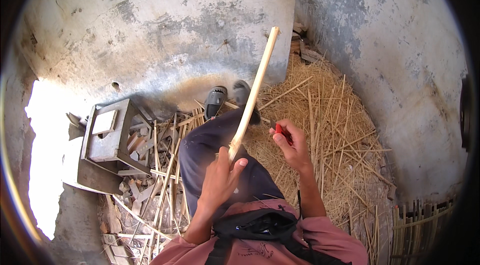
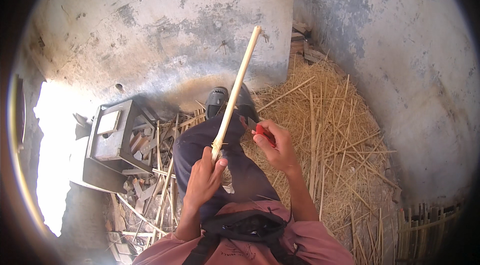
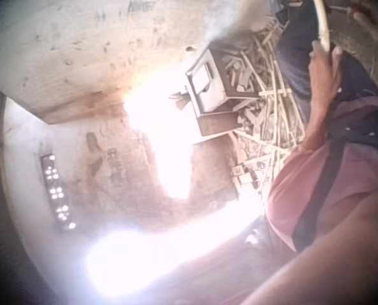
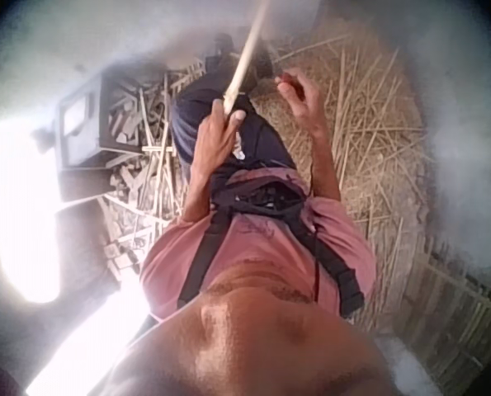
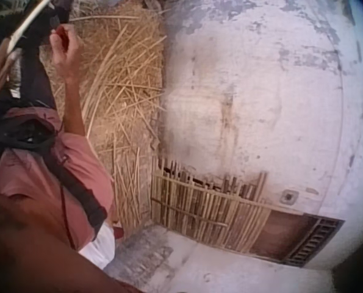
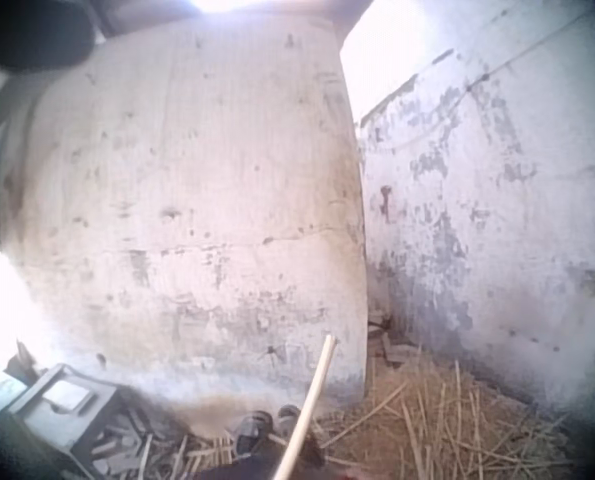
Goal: The person uses a small red knife to shave a thin layer from the side of a bamboo pole while sitting in a room with wood shavings on the floor.
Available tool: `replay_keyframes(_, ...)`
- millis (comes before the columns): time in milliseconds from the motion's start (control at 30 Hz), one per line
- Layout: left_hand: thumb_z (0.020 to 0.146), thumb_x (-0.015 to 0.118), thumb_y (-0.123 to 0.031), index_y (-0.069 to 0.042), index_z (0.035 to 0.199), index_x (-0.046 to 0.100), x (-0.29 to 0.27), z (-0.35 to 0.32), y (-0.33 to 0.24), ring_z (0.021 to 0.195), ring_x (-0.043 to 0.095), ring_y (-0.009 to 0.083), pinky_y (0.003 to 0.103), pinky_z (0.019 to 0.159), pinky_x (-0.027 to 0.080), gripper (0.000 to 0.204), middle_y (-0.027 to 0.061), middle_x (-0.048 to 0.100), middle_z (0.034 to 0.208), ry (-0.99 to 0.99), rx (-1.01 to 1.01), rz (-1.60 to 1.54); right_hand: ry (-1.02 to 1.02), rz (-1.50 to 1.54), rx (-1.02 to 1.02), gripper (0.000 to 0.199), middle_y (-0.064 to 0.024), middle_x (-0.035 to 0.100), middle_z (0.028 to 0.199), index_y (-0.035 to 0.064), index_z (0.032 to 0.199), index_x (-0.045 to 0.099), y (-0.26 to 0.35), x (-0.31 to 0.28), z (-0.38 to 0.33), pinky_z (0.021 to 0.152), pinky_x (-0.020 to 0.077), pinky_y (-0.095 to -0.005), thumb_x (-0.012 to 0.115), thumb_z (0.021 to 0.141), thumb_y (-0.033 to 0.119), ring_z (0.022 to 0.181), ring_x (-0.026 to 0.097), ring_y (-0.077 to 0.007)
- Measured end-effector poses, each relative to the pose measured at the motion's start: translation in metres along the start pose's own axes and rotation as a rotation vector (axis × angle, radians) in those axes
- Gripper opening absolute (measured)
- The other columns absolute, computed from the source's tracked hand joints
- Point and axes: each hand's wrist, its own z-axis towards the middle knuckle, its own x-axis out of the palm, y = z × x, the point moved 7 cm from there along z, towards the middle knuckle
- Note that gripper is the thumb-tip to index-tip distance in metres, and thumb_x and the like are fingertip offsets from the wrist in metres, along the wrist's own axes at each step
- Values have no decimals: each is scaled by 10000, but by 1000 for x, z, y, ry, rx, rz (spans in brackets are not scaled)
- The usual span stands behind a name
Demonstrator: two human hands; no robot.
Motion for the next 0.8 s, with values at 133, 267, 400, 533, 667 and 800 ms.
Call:
replay_keyframes(133, 1136, 505, -352, 8, 1055, 448, -11, -8, -12, 678, 585, 501, 549, 605, 418, 374, 233, 569, 688, -27, 6, -56, -12, 82, 45, 280, 24, 552, 845, -5, 1104, 643, 5, -5, -9, 665, 385, -231, 705, 1030, 258, 739, 484, -53)
replay_keyframes(267, 1165, 431, -303, 13, 1089, 459, -16, -17, -14, 649, 538, 473, 534, 606, 386, 326, 212, 523, 685, -62, 36, -67, 0, 30, 19, 238, -12, 614, 849, -21, 1096, 671, 19, -1, -10, 679, 439, -244, 742, 991, 181, 749, 546, -71)
replay_keyframes(400, 1145, 488, -317, 11, 1152, 465, -24, -22, -13, 700, 613, 524, 565, 598, 421, 329, 254, 587, 699, -84, 28, -55, 74, -79, -56, 251, -38, 636, 836, -9, 1090, 687, 33, 19, -2, 682, 462, -263, 767, 973, 198, 748, 571, -92)
replay_keyframes(533, 1133, 527, -294, 11, 1156, 463, -35, -23, -4, 712, 626, 517, 553, 599, 437, 312, 257, 601, 708, -113, -36, -139, 244, -154, -55, 249, -56, 650, 839, 3, 1090, 690, 46, 52, 13, 678, 479, -287, 778, 965, 200, 739, 589, -122)
replay_keyframes(667, 1120, 552, -267, 2, 1158, 465, -46, -24, 0, 724, 636, 512, 555, 604, 442, 285, 259, 610, 709, -157, -32, -121, 292, -152, -78, 268, -60, 651, 837, 7, 1086, 690, 52, 71, 29, 670, 477, -291, 772, 977, 238, 725, 582, -127)
replay_keyframes(800, 1111, 567, -247, 0, 1149, 463, -55, -20, 12, 720, 636, 514, 560, 610, 443, 270, 259, 617, 715, -205, 26, -100, 334, -106, -113, 287, 1, 578, 793, 0, 1054, 683, 63, 87, 47, 606, 384, -268, 769, 980, 264, 677, 485, -87)
